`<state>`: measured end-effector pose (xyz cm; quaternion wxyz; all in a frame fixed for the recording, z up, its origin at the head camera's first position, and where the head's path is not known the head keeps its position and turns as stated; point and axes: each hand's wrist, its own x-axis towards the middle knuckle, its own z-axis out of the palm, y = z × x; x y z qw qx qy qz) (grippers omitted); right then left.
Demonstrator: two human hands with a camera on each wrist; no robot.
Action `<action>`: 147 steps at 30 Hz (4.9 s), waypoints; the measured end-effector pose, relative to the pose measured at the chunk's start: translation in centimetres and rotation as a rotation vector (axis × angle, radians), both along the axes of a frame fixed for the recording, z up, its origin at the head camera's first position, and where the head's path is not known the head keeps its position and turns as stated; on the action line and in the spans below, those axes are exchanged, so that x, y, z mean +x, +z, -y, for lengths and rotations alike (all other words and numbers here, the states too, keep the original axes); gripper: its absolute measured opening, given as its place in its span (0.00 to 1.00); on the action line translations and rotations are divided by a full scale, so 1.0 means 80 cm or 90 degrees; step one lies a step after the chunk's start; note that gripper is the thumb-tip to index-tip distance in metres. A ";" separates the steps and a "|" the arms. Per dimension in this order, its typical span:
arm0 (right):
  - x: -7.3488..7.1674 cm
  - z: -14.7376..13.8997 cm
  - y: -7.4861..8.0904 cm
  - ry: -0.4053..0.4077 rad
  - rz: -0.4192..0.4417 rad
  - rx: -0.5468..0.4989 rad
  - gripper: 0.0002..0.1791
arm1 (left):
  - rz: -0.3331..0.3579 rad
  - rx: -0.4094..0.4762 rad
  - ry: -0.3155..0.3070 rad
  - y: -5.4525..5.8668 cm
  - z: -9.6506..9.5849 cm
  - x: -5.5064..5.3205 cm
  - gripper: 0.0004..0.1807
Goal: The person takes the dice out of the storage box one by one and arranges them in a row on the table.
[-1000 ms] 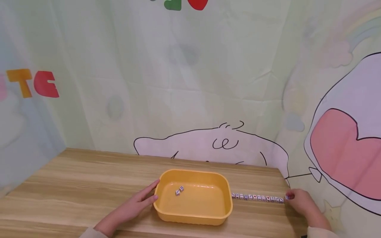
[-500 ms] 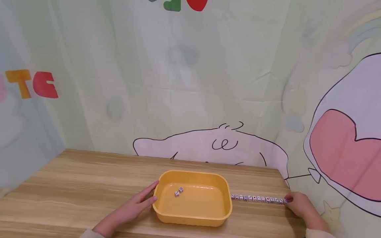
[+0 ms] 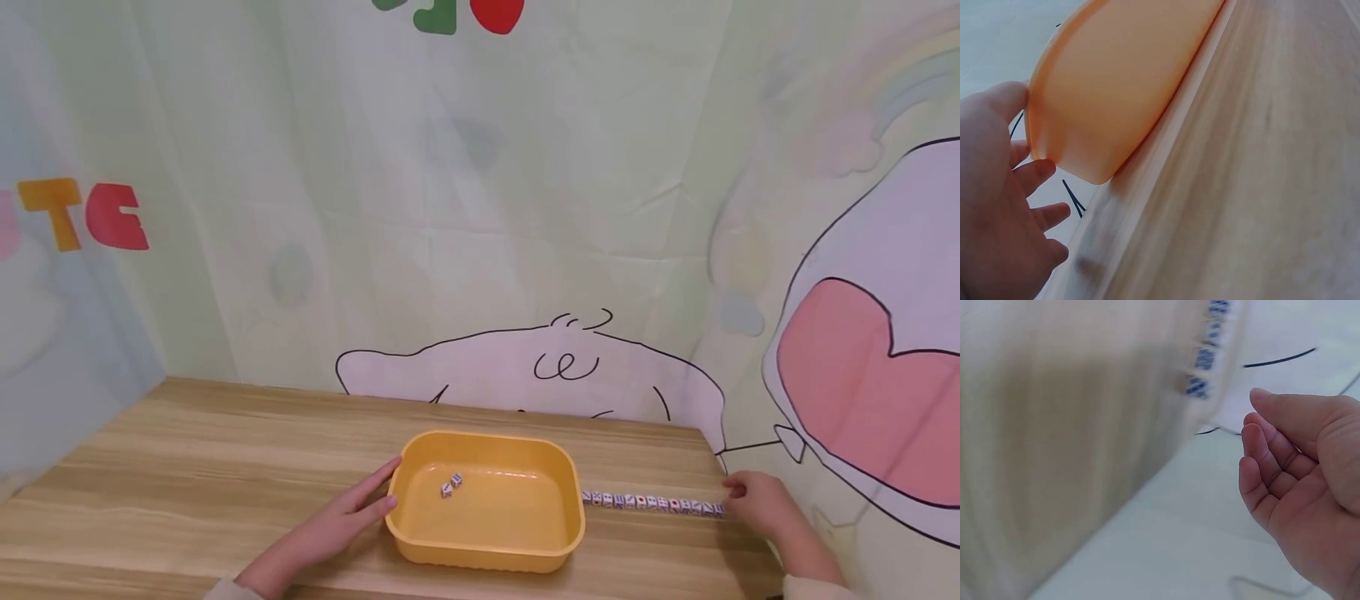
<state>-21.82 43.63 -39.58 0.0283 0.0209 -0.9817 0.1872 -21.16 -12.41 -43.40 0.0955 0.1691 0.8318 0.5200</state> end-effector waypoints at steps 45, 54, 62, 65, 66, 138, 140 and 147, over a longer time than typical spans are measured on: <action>-0.041 0.306 0.055 0.317 -0.029 -0.162 0.13 | -0.015 0.007 -0.008 0.004 -0.001 0.003 0.36; -0.043 0.352 0.041 0.367 -0.024 -0.187 0.13 | -0.017 0.011 -0.014 0.002 0.001 0.001 0.36; -0.048 0.382 0.022 0.383 -0.006 -0.201 0.13 | -0.015 0.004 -0.011 0.002 -0.001 0.002 0.35; -0.050 0.387 0.015 0.388 -0.007 -0.206 0.13 | -0.011 0.003 -0.012 0.001 -0.001 0.002 0.35; -0.050 0.388 0.013 0.388 -0.007 -0.208 0.13 | -0.010 0.003 -0.012 0.001 -0.001 0.002 0.35; -0.052 0.408 -0.016 0.320 0.093 -0.169 0.03 | -0.021 0.023 -0.023 0.002 0.002 0.001 0.35; -0.052 0.406 -0.014 0.329 0.081 -0.177 0.04 | -0.024 0.025 -0.024 0.001 0.002 0.000 0.35; -0.056 0.386 0.001 0.355 0.034 -0.205 0.05 | -0.021 0.024 -0.020 0.002 0.002 0.001 0.36</action>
